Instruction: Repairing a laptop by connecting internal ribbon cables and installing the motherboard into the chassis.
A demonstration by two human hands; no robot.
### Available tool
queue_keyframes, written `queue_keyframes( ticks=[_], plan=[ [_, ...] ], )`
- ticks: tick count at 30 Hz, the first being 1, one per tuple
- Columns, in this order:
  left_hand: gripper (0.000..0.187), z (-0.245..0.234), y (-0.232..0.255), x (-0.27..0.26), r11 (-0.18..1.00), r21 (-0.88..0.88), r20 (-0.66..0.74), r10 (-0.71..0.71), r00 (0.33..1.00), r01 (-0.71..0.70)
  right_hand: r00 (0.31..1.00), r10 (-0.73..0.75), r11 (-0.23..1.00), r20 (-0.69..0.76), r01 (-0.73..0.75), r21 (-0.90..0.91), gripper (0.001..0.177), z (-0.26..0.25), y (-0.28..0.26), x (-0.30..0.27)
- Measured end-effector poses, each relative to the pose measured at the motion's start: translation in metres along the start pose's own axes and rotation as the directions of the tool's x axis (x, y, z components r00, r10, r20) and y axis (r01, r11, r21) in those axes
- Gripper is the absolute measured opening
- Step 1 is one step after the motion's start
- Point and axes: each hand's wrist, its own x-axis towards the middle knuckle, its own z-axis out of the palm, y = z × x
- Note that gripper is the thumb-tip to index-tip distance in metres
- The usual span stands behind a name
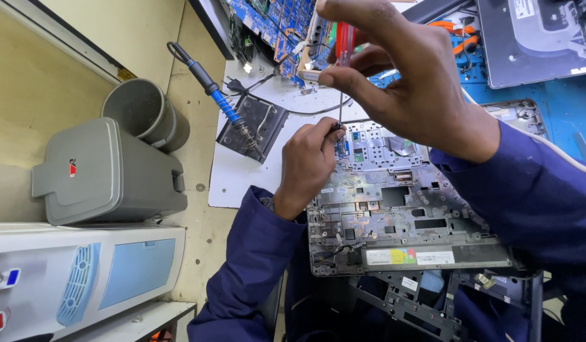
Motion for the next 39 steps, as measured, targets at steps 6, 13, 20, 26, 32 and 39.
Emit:
queue_keyframes(
  ticks=[6,13,20,26,32,39],
  plan=[
    [0.013,-0.002,0.003,-0.003,1.0,0.008,0.046,-0.029,0.999,0.029,0.969,-0.21,0.976,-0.134,0.2,-0.083,0.006,0.004,0.011,0.011],
    [0.052,-0.032,0.034,-0.003,0.962,-0.254,0.012,-0.095,0.995,0.094,0.951,-0.309,0.933,0.027,0.297,0.204,0.018,0.003,0.002,0.033],
    [0.019,-0.056,0.057,0.019,0.92,-0.384,-0.136,0.029,0.99,-0.08,0.946,-0.247,0.798,0.211,0.076,0.598,0.02,-0.008,0.0,0.036],
    [0.006,-0.045,0.047,0.029,0.921,-0.355,-0.255,0.069,0.965,-0.159,0.968,-0.188,0.871,0.163,0.088,0.483,0.042,-0.013,-0.001,0.026],
    [0.023,-0.049,0.055,0.037,0.946,-0.274,-0.334,0.074,0.94,-0.172,0.997,-0.063,0.905,0.046,0.038,0.425,0.042,-0.019,-0.003,0.018],
    [0.032,-0.035,0.046,0.031,0.914,-0.372,-0.183,0.1,0.978,-0.163,0.996,-0.088,0.913,-0.009,0.085,0.4,0.016,-0.017,0.008,0.019]
  ],
)
